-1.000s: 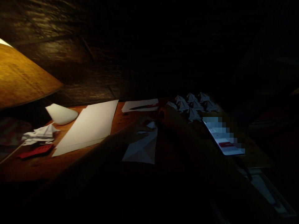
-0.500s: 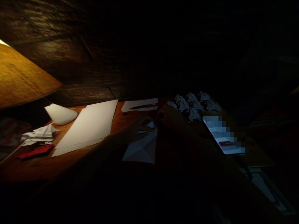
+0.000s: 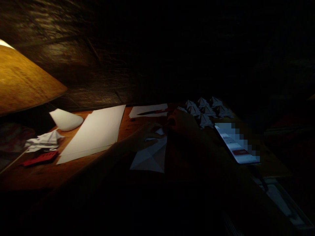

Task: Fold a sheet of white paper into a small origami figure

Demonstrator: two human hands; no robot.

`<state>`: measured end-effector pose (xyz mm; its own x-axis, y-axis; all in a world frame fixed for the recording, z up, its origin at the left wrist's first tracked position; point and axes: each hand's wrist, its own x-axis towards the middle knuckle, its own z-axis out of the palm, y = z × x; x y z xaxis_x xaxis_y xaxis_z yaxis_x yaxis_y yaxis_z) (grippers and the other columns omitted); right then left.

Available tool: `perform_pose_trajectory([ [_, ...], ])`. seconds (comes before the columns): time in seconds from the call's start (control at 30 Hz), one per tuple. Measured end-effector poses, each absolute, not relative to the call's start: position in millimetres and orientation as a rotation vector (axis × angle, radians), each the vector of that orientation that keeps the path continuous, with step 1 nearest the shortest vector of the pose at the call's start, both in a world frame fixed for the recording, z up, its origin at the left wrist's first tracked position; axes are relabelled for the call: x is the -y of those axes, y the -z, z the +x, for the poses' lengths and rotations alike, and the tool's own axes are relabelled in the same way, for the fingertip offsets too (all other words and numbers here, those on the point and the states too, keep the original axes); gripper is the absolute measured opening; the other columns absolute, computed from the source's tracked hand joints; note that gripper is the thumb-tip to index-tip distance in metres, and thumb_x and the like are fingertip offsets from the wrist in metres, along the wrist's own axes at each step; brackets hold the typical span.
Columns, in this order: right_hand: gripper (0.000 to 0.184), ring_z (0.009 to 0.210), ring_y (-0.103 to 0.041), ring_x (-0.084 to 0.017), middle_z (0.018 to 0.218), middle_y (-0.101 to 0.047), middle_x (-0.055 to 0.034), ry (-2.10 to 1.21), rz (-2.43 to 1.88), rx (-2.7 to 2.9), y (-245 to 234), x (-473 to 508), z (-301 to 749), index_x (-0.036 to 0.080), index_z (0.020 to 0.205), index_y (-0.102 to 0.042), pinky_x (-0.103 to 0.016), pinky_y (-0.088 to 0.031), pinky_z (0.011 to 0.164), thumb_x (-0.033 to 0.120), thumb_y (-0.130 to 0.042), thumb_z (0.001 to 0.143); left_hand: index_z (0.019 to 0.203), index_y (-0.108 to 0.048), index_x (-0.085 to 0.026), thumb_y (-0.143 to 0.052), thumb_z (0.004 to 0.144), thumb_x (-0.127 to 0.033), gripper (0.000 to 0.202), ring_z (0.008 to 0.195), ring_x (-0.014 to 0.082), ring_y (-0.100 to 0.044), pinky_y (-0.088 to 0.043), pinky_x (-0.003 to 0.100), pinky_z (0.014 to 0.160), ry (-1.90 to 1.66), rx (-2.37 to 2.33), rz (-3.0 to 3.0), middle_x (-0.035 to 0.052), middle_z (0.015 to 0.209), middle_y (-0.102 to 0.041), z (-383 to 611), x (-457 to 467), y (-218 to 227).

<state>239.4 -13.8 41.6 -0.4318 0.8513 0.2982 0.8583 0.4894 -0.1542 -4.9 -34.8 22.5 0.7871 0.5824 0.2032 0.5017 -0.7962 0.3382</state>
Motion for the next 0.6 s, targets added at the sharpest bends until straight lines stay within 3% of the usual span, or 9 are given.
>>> perform_pose_trajectory([
  [0.2,0.026,0.096,-0.064,-0.023,0.113,-0.069,-0.0066,-0.017,-1.400,2.486,-42.6,13.1,243.0,0.030,0.112,-0.078,-0.030,-0.044,0.071,0.038,-0.065,0.091,0.119,-0.073,-0.031,-0.063,0.093,-0.028,0.028,0.131,0.0282,-0.044,-0.040,0.051,0.112,-0.432,-0.866,2.714,0.0065,0.141,-0.047,-4.8,34.6,-21.6],
  [0.6,0.024,0.096,-0.063,-0.023,0.116,-0.068,-0.0073,-0.090,-1.398,2.522,-42.5,12.8,240.5,0.030,0.110,-0.079,-0.032,-0.046,0.074,0.034,-0.063,0.092,0.118,-0.074,-0.029,-0.062,0.093,-0.029,0.027,0.131,0.0297,-0.044,-0.040,0.052,0.112,-0.433,-0.883,2.705,0.0082,0.140,-0.047,-5.5,34.2,-19.2],
])
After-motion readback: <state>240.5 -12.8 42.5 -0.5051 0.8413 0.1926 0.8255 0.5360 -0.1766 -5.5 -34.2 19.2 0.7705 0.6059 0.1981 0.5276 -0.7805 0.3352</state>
